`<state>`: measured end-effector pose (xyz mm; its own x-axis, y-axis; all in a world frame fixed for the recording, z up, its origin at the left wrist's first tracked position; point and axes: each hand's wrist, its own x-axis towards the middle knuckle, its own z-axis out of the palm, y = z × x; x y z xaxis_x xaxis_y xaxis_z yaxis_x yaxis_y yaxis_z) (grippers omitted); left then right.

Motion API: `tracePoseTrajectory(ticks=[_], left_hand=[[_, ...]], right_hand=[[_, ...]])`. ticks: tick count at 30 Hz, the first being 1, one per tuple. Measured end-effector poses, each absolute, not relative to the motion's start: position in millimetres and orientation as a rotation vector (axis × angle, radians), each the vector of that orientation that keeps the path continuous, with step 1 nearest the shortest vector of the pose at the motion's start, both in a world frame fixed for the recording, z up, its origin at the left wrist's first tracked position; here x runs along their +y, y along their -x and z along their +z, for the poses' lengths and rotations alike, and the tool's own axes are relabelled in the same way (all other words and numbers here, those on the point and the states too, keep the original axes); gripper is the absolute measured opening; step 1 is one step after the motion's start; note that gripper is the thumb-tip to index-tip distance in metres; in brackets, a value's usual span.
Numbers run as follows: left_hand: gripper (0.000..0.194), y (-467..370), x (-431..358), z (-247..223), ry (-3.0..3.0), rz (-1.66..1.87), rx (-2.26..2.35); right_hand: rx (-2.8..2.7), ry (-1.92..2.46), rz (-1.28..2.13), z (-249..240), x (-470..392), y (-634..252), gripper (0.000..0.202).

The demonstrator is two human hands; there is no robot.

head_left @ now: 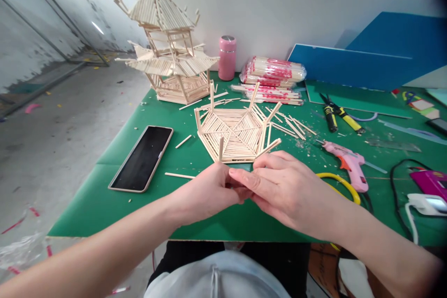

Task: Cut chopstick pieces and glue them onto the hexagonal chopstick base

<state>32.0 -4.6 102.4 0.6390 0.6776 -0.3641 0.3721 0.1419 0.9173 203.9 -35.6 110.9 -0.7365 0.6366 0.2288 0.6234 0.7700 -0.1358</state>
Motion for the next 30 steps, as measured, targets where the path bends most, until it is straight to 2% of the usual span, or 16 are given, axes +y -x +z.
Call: tracePoseTrajectory(ticks=[9,14,15,21,26,30], left_hand=[[0.015,-24,-4,99,-1.673,0.302,1.069],[0.016,-27,-5,95,-1.635,0.241,1.067],[0.016,-27,-5,95,-1.636,0.228,1.069],[0.016,-27,-7,88,-1.7,0.145,1.046],[0.019,-23,-11,87,-1.707,0.142,1.012],[0.024,-7,-8,90,-1.643,0.278,1.104]], right_hand=[[-2.709,1.069,0.115,107,-37,-207,0.045],[-2.643,1.267,0.027,105,-42,-197,0.011],[-2.646,1.305,0.002,103,-44,-195,0.01],[-2.69,1.294,-0.046,94,-51,-188,0.015],[-2.712,1.27,0.05,90,-54,-189,0.016],[-2.7,1.267,0.205,92,-53,-194,0.018]])
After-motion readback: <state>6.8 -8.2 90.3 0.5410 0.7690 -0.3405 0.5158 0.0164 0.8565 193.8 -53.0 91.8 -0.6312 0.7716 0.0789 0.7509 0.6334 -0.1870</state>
